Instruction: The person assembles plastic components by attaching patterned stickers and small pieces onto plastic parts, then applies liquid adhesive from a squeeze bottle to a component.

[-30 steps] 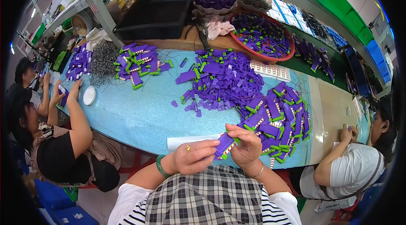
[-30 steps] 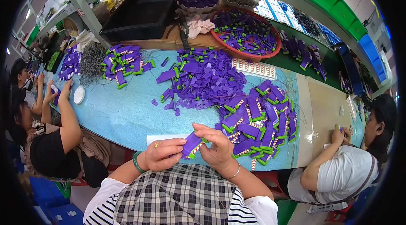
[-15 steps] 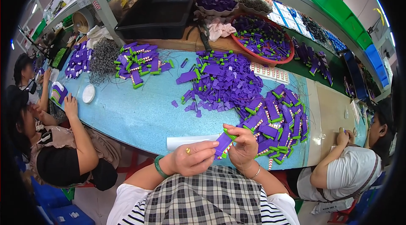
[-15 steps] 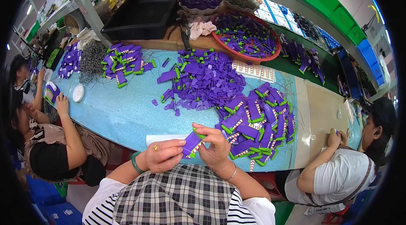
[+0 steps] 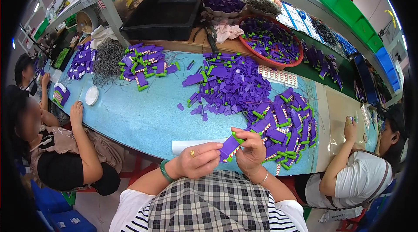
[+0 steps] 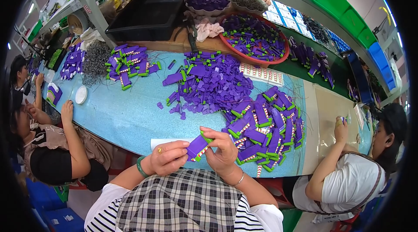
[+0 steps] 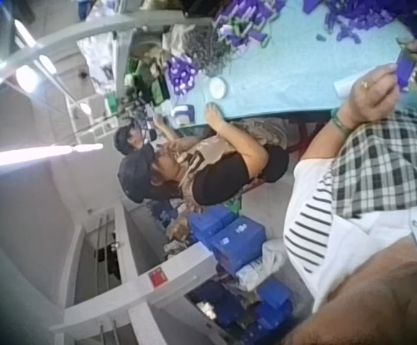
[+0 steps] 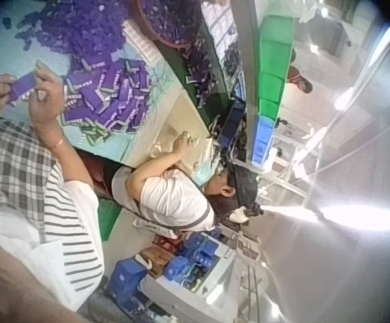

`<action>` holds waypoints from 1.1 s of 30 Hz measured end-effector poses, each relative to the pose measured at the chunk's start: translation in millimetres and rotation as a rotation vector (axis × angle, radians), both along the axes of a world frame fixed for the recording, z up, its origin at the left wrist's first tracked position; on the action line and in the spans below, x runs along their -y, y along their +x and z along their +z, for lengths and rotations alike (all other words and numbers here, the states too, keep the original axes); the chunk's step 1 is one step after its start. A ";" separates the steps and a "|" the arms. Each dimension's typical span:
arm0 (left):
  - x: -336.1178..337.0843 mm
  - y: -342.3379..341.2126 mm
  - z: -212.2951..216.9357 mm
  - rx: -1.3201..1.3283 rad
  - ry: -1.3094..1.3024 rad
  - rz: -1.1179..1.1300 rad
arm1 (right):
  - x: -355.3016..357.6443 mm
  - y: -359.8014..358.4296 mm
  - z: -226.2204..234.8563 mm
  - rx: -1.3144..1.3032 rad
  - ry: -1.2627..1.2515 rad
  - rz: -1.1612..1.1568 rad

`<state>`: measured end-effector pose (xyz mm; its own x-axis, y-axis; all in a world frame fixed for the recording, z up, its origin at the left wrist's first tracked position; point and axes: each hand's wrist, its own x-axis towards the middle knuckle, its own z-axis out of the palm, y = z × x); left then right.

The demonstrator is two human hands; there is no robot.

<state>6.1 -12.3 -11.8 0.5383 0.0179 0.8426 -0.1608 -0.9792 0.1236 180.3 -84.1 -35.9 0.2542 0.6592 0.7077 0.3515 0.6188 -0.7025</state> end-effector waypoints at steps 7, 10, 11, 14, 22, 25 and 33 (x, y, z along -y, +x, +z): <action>-2.0 -6.1 -10.3 -0.002 -0.028 0.113 | 3.9 2.7 4.0 0.075 0.005 -0.024; -3.8 -6.3 -12.8 0.009 -0.046 0.124 | 5.9 2.1 8.6 0.141 -0.002 -0.062; -4.4 -6.5 -13.0 0.010 -0.060 0.127 | 6.1 2.2 10.0 0.168 0.018 -0.068; -5.1 -5.4 -14.2 0.047 -0.137 0.142 | 8.0 2.0 14.5 0.240 0.054 -0.087; -6.5 -0.9 -16.5 0.113 -0.281 0.178 | 15.6 3.5 14.8 0.373 0.072 -0.092; -6.5 -1.6 -17.5 0.117 -0.286 0.167 | 17.2 3.2 14.4 0.379 0.063 -0.065; -7.1 -0.6 -19.5 0.122 -0.291 0.181 | 19.1 2.3 13.8 0.412 0.085 -0.065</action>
<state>5.5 -5.2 -31.3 0.4007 0.3519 0.8460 -0.0192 -0.9199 0.3918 182.6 -103.2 -22.1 -0.0223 0.5858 0.8101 0.6320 0.6361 -0.4426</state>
